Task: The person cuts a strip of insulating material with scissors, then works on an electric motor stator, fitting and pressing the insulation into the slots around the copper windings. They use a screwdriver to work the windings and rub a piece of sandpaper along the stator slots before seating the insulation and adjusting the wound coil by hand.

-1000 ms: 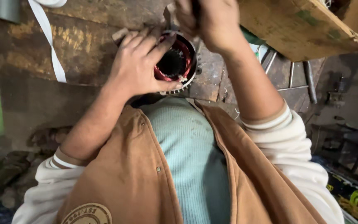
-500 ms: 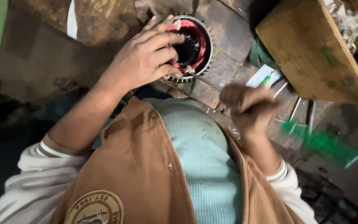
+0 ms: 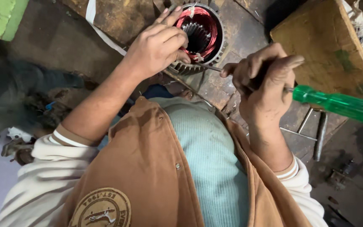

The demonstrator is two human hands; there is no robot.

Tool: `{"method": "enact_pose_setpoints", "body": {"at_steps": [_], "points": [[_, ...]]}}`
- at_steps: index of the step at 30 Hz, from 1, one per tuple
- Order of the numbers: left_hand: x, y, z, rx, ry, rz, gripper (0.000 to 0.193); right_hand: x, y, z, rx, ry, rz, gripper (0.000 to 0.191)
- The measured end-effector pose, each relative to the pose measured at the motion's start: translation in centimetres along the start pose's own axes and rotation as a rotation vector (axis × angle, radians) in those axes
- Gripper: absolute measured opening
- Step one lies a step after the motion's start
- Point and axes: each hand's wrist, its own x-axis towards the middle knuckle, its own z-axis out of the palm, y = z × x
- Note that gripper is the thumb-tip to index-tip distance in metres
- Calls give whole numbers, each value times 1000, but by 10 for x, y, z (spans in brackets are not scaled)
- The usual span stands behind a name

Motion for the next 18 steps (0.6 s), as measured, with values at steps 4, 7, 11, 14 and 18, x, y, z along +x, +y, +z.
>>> {"method": "enact_pose_setpoints", "body": {"at_steps": [4, 7, 11, 14, 18], "points": [[-3, -1, 3, 6, 20, -5, 32, -18, 16, 2, 33, 40, -55, 60], [-4, -2, 5, -23, -9, -24, 36, -45, 41, -5, 288, 234, -67, 60], [0, -4, 4, 18, 7, 13, 34, -50, 53, -15, 369, 339, -110, 58], [0, -9, -3, -34, -67, -19, 16, -49, 33, -7, 178, 256, -89, 59], [-2, -19, -11, -78, -103, 69, 32, -40, 8, 16, -56, 204, -17, 63]]}}
